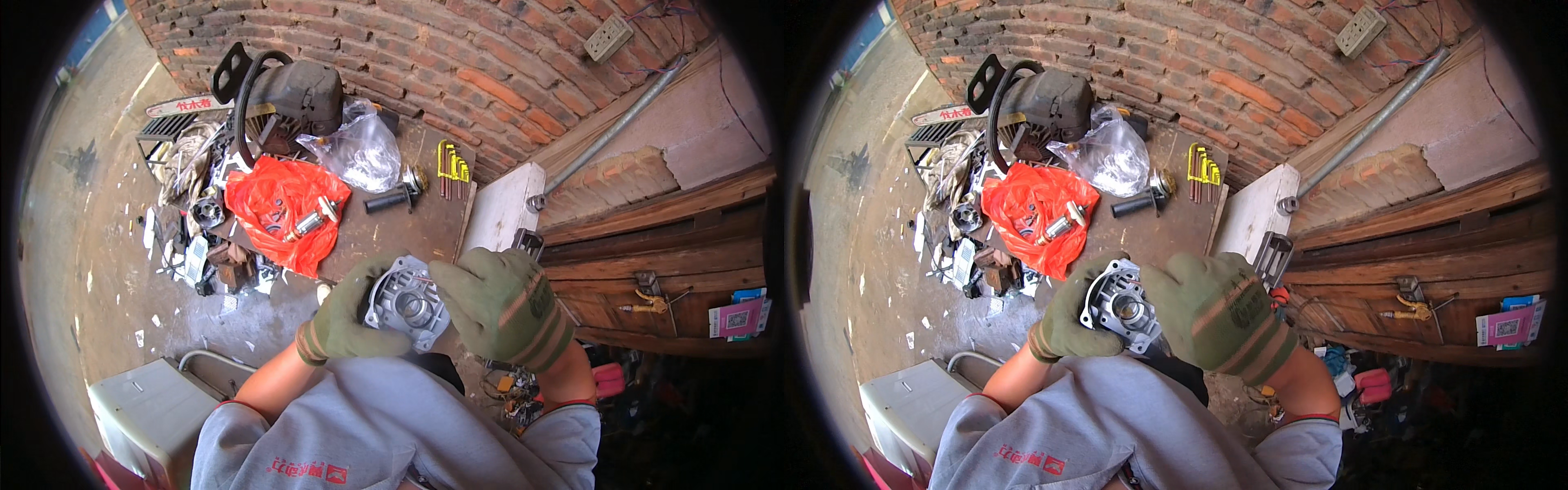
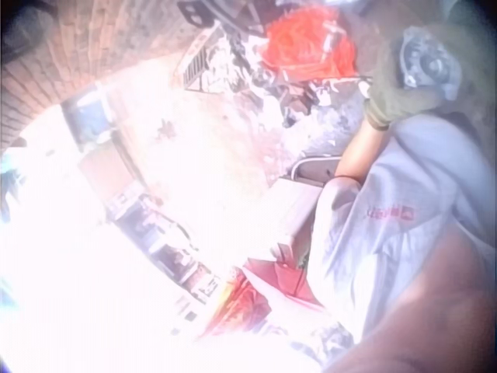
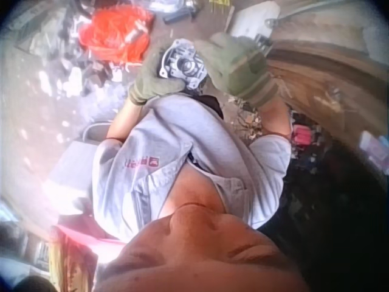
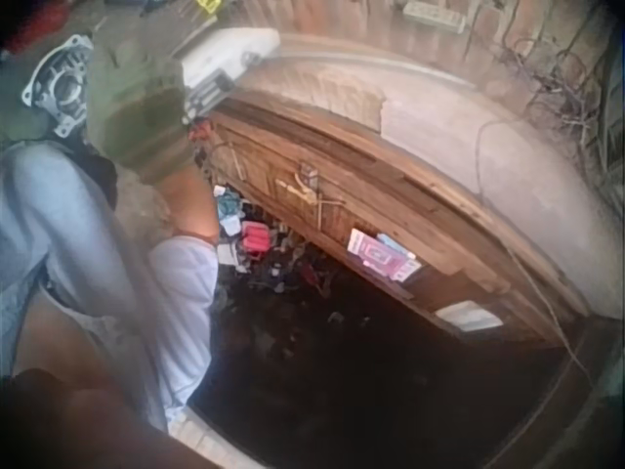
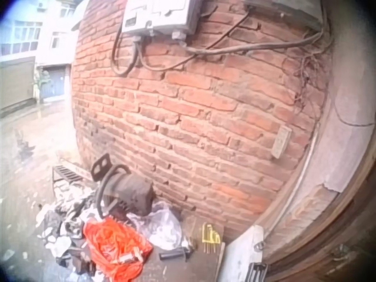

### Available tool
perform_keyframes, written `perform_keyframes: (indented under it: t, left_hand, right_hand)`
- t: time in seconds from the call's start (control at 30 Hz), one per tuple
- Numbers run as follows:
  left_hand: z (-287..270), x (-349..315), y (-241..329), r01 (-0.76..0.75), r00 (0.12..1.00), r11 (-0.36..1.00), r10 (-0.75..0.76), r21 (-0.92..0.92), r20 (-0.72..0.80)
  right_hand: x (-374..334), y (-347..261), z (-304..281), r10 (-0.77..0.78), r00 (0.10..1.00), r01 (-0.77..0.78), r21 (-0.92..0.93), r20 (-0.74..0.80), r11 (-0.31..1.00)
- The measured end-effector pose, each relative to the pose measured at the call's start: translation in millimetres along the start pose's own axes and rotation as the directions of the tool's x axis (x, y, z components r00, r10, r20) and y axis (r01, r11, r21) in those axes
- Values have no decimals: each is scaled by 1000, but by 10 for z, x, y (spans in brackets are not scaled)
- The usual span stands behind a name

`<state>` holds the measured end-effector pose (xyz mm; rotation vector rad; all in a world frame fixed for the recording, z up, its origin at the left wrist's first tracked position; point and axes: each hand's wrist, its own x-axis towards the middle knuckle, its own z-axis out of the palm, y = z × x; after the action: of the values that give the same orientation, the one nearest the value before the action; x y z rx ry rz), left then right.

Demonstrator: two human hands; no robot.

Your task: The person assembles a small electric motor by inserting the rotor into the stator, attaching the end cap, and securing it with a nut. The person repeatedly disassembles and reassembles the motor components on a cluttered workbench.

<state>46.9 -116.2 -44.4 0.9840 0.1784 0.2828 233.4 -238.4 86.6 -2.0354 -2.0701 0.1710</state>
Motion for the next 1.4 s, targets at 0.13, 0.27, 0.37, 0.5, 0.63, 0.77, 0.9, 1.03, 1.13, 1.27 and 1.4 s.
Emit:
perform_keyframes:
  t: [0.13,0.27,0.37,0.5,0.63,0.77,0.9,1.03,1.13,1.27,1.4]
  left_hand:
    - [-21,2,-23,-11,1000,1000,11,-6,22]
    - [-22,-1,-32,42,998,998,-40,-48,41]
    - [-17,4,-31,4,999,1000,-4,4,34]
    - [-29,16,-37,68,996,994,-63,-82,56]
    - [-5,12,-14,49,997,992,-43,-115,56]
    - [-36,11,-44,29,997,994,-22,-107,71]
    - [-14,19,-17,31,998,997,-28,-77,51]
    - [1,38,6,55,998,997,-52,-57,37]
    - [8,50,35,57,998,997,-56,-46,37]
    - [40,71,70,36,999,999,-35,-34,33]
    - [-9,69,-4,37,999,999,-36,-21,30]
  right_hand:
    - [4,32,-7,-64,997,65,7,-41,998]
    - [47,91,-35,-132,991,132,9,26,991]
    - [88,99,-77,-168,980,168,11,106,986]
    - [128,61,-101,-172,968,173,11,181,985]
    - [128,63,-83,-198,962,197,24,186,980]
    - [140,49,-81,-211,961,207,37,177,978]
    - [144,60,-75,-236,957,230,51,170,972]
    - [142,58,-85,-263,952,258,52,153,965]
    - [161,21,-125,-251,948,250,28,196,968]
    - [178,15,-142,-245,940,238,56,236,970]
    - [190,31,-140,-287,924,269,102,254,958]
